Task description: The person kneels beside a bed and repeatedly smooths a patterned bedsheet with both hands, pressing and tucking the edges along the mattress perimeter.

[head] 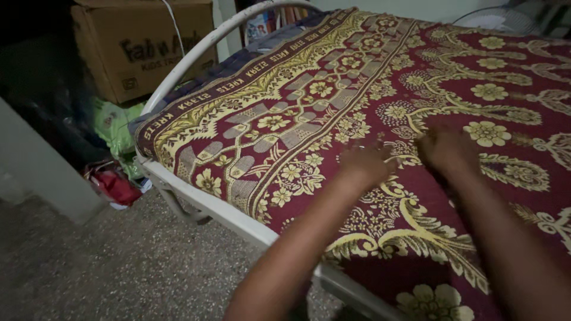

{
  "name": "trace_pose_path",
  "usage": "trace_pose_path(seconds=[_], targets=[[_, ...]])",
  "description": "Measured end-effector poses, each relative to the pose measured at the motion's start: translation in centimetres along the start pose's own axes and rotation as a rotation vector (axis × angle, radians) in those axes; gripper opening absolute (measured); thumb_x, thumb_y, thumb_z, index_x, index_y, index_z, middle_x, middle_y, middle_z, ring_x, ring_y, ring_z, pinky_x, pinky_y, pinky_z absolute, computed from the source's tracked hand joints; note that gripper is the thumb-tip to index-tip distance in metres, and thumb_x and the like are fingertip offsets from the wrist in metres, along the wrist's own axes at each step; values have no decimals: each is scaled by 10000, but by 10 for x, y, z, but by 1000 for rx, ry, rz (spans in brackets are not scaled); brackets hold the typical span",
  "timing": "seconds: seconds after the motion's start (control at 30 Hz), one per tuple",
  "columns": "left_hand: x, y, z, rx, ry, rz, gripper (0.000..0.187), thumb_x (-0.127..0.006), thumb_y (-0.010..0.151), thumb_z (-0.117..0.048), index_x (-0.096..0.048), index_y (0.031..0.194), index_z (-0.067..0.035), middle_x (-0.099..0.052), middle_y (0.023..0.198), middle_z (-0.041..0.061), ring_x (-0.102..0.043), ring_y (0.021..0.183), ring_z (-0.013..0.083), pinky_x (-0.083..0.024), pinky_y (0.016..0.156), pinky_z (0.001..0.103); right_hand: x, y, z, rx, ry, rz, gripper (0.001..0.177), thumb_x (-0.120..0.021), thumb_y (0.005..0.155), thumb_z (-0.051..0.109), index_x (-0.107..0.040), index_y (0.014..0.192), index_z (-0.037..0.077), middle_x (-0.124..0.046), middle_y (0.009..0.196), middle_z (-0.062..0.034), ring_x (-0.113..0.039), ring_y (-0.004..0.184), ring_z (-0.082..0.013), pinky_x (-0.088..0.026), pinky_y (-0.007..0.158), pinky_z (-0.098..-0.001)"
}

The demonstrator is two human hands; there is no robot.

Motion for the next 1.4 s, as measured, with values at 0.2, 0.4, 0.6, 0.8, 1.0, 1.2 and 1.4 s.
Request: trace_pose_path(seconds=[0.2,0.4,0.6,0.8,1.0,1.2,1.4], targets=[[23,-7,146,180,135,-175,639,-325,1002,-635,-516,1517,-308,-394,1647,33,-310,1535,309,-220,1234,535,-58,18,-13,143,-166,147,667,-342,1024,625,-450,1556,237,-353,1664,-103,-345,1473,-498,-286,1193,-668],[55,-96,355,514,-4,-695,730,-553,926,-593,-563,1496,-136,-515,1445,256,-460,1299,505,-181,1107,690,-41,5,8,163,-61,153,719,-314,988,661,-420,1556,232,-354,1646,-104,-282,1504,-458,-201,1187,-698],[25,7,311,415,268,-849,245,-597,950,-223,-758,1013,-49,-708,1034,174,-666,941,340,-494,855,545,-47,7,28,151,-43,176,791,-297,971,751,-394,1570,243,-289,1645,-162,-223,1525,-421,-109,1189,-698],[-16,100,-27,-222,-280,-139,624,-396,981,-671,-605,1402,-261,-241,1673,187,-410,1417,428,-103,1158,730,-80,36,0,302,-130,175,715,-358,966,644,-411,1579,281,-346,1668,-43,-294,1540,-323,-142,1232,-668],[-1,93,4,-215,-615,200,775,-365,932,-759,-363,1556,-301,-256,1687,56,-237,1539,329,-164,1201,613,-89,38,-13,164,-88,233,729,-426,959,624,-401,1597,270,-381,1649,-71,-352,1521,-290,-167,1262,-620],[12,100,154,125,2,129,931,-470,882,-796,-237,1667,-354,-321,1689,53,-322,1546,280,-256,1258,497,-54,21,14,146,-5,187,707,-396,955,635,-383,1571,289,-299,1660,-117,-243,1538,-326,-120,1208,-655],[52,61,305,238,-15,-83,723,-398,938,-714,-386,1544,-321,-229,1654,29,-100,1547,304,22,1221,577,-47,17,19,174,18,166,700,-399,959,600,-383,1575,269,-318,1655,-122,-250,1539,-334,-126,1215,-646]])
Point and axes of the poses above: each hand's wrist, its own y-axis towards the middle knuckle, its own x-axis out of the back of the hand, z = x × y, the point moved 2 cm from there along y, towards the middle knuckle
